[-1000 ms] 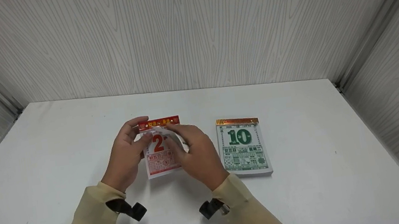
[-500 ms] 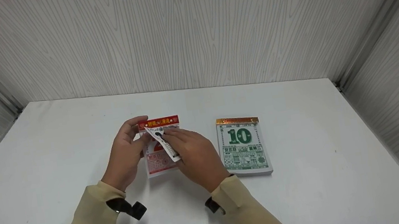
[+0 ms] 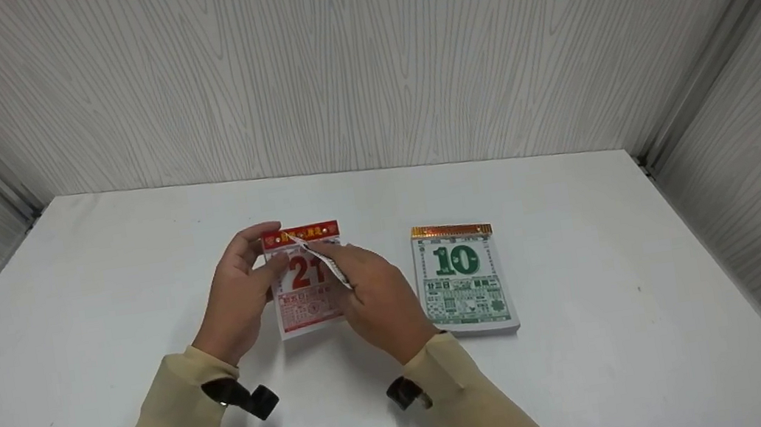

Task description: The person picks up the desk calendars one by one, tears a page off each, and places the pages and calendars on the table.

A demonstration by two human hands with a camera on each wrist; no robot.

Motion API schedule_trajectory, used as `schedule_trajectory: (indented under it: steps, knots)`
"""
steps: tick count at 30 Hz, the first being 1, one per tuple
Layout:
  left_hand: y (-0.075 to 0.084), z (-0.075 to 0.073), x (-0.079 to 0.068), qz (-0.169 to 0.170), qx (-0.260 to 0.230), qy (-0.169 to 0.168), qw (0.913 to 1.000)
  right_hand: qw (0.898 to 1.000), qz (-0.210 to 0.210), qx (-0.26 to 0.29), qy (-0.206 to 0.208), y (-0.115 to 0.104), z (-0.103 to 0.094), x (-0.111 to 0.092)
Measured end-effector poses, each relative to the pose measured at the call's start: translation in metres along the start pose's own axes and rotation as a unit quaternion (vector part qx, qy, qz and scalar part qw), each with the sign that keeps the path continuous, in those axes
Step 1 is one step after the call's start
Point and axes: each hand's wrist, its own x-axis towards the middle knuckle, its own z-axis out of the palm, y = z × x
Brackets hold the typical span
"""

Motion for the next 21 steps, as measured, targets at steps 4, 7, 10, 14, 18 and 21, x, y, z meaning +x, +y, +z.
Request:
schedule_trajectory:
  steps: [4, 7, 10, 14, 18, 21]
  knots:
    - [0.0, -0.001, 0.0, -0.002, -0.005, -0.005, 1.0, 0.998, 0.024, 0.052, 0.001, 0.0, -0.001, 0.001]
    - [0.0, -0.001, -0.001, -0.006, -0.006, -0.01, 0.9999, 0.993, 0.054, 0.103, 0.004, 0.0, -0.003, 0.001]
    - [-0.001, -0.001, 0.0, -0.007, -0.004, -0.011, 0.9999, 0.985, 0.084, 0.149, 0.004, 0.001, -0.005, 0.001]
    - [-0.002, -0.001, 0.001, -0.009, -0.006, -0.009, 0.9999, 0.977, 0.107, 0.186, 0.01, 0.0, -0.007, 0.001]
    - [-0.002, -0.001, 0.001, -0.01, -0.014, -0.008, 0.9998, 0.967, 0.129, 0.22, 0.015, 0.0, -0.009, 0.001]
    - [-0.002, -0.002, 0.001, -0.006, -0.019, -0.01, 0.9998, 0.954, 0.145, 0.263, 0.02, 0.002, -0.011, 0.002]
